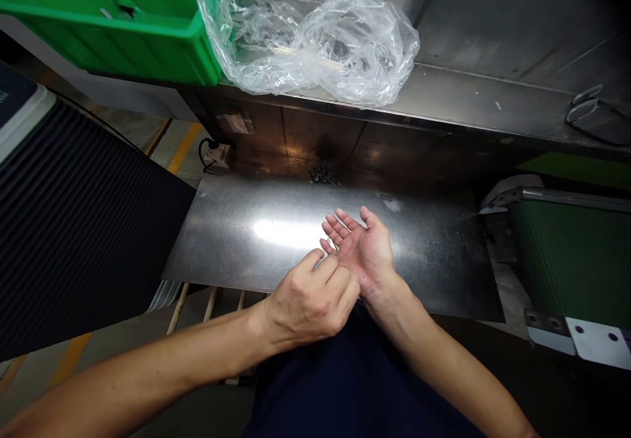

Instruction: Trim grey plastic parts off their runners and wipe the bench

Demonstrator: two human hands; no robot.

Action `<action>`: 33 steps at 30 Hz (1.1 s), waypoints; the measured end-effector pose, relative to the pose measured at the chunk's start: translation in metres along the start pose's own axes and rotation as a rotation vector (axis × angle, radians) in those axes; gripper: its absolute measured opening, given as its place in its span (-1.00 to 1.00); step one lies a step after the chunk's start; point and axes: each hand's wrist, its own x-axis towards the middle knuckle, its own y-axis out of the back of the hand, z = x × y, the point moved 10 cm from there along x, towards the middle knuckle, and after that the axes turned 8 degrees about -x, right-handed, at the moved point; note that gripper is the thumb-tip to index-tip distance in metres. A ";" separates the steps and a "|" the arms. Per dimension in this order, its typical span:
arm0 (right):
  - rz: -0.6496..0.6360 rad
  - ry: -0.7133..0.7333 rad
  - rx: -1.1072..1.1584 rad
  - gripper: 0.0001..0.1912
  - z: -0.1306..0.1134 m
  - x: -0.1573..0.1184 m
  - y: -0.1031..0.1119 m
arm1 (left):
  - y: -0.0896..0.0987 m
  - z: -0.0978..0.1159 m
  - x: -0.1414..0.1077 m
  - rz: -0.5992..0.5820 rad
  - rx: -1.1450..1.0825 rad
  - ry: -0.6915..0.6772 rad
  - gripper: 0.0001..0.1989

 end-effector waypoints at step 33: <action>-0.322 -0.094 0.478 -0.43 -0.004 -0.015 -0.038 | 0.010 -0.064 -0.042 0.329 -0.915 0.667 -0.91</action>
